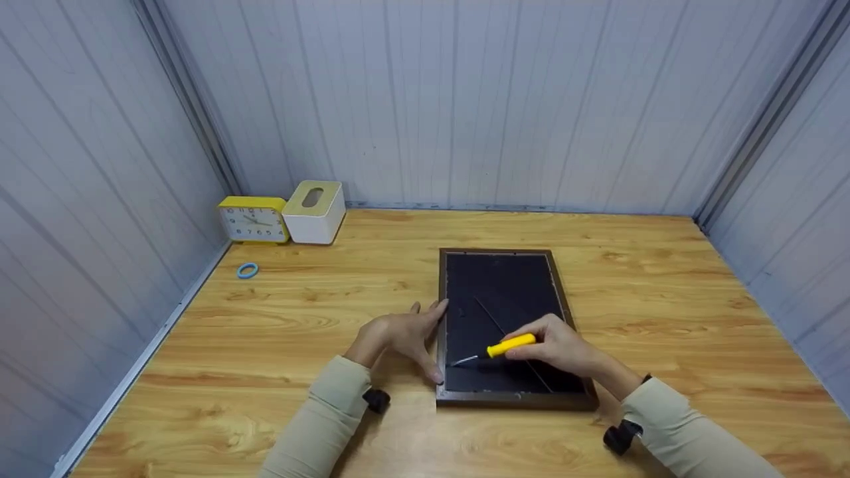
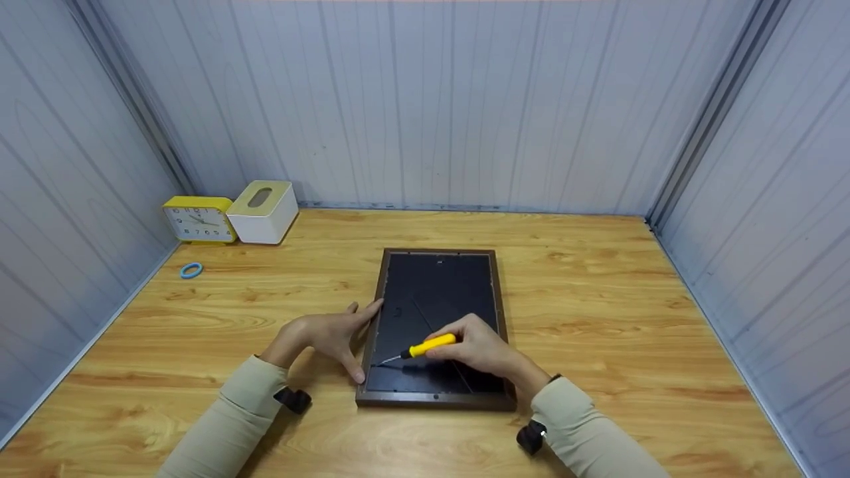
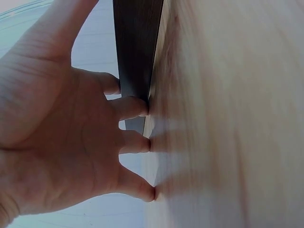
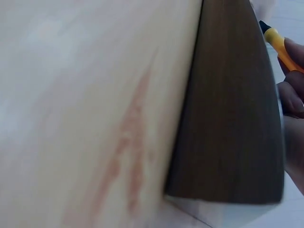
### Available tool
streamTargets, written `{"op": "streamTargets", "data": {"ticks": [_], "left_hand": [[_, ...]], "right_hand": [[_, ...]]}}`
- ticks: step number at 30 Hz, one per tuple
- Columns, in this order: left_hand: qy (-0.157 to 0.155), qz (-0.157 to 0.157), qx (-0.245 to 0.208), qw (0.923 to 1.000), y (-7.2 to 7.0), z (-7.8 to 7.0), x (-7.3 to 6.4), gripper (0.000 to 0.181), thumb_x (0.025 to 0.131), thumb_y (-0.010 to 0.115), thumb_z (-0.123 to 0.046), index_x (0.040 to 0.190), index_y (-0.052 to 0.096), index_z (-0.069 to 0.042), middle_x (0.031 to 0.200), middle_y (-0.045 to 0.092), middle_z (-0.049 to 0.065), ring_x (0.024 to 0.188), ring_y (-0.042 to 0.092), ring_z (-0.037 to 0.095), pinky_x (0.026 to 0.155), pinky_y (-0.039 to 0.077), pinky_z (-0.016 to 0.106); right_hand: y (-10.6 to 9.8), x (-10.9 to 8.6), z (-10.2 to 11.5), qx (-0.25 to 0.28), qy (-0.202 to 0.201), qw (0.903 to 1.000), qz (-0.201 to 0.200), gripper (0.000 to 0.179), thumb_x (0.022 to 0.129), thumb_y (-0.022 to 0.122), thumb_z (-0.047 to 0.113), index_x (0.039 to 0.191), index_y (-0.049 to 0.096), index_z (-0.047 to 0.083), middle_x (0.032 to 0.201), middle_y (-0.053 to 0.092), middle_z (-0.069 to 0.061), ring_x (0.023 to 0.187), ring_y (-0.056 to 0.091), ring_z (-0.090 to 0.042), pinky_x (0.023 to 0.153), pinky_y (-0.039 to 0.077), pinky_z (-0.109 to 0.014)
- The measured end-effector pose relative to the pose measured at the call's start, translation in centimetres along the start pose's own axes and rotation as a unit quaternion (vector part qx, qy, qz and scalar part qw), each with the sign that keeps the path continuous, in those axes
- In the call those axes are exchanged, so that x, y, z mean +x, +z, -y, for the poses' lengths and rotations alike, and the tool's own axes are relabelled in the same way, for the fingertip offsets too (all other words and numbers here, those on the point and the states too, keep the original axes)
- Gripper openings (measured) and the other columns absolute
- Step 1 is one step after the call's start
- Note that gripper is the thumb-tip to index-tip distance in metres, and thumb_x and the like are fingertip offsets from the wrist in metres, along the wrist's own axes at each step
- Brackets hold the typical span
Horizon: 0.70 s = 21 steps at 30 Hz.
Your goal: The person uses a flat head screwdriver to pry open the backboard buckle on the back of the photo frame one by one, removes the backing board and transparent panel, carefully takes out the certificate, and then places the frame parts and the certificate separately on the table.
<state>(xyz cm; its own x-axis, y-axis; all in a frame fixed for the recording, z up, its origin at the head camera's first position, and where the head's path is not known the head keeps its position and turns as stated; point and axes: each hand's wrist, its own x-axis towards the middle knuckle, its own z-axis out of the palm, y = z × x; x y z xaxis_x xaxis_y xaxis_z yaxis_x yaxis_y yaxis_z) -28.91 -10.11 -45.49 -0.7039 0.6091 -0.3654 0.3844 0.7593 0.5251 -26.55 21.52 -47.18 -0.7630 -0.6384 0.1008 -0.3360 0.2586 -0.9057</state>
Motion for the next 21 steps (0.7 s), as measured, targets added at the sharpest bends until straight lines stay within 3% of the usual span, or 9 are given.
{"op": "streamTargets", "data": {"ticks": [10, 16, 21], "left_hand": [[-0.006, 0.0, 0.01, 0.9999, 0.0, 0.0, 0.1, 0.144, 0.064, 0.09, -0.056, 0.161, -0.009, -0.017, 0.167, -0.005, 0.01, 0.15, -0.008, 0.039, 0.118, 0.014, 0.056], [-0.011, 0.004, 0.019, 0.9997, 0.0, 0.0, 0.3, 0.144, 0.064, 0.088, -0.058, 0.161, -0.01, -0.017, 0.166, -0.006, 0.011, 0.149, -0.009, 0.04, 0.118, 0.012, 0.058], [-0.015, 0.003, 0.022, 0.9997, 0.0, -0.1, 0.1, 0.145, 0.062, 0.088, -0.059, 0.161, -0.01, -0.018, 0.166, -0.005, 0.011, 0.149, -0.008, 0.04, 0.118, 0.013, 0.058]], "right_hand": [[0.2, 0.1, 0.3, -0.024, -0.032, 0.9992, -0.004, 0.021, 0.088, 0.078, 0.012, 0.107, 0.078, 0.005, 0.095, 0.075, -0.007, 0.074, 0.061, -0.011, 0.066, 0.051, -0.02], [0.5, 0.0, 0.5, -0.041, -0.022, 0.9988, -0.012, 0.02, 0.087, 0.077, 0.007, 0.106, 0.077, 0.0, 0.094, 0.075, -0.008, 0.074, 0.06, -0.009, 0.066, 0.05, -0.019], [1.1, -0.2, 2.5, -0.047, -0.011, 0.9987, -0.018, 0.02, 0.086, 0.076, 0.002, 0.106, 0.076, -0.005, 0.094, 0.074, -0.012, 0.075, 0.059, -0.01, 0.067, 0.05, -0.02]]}}
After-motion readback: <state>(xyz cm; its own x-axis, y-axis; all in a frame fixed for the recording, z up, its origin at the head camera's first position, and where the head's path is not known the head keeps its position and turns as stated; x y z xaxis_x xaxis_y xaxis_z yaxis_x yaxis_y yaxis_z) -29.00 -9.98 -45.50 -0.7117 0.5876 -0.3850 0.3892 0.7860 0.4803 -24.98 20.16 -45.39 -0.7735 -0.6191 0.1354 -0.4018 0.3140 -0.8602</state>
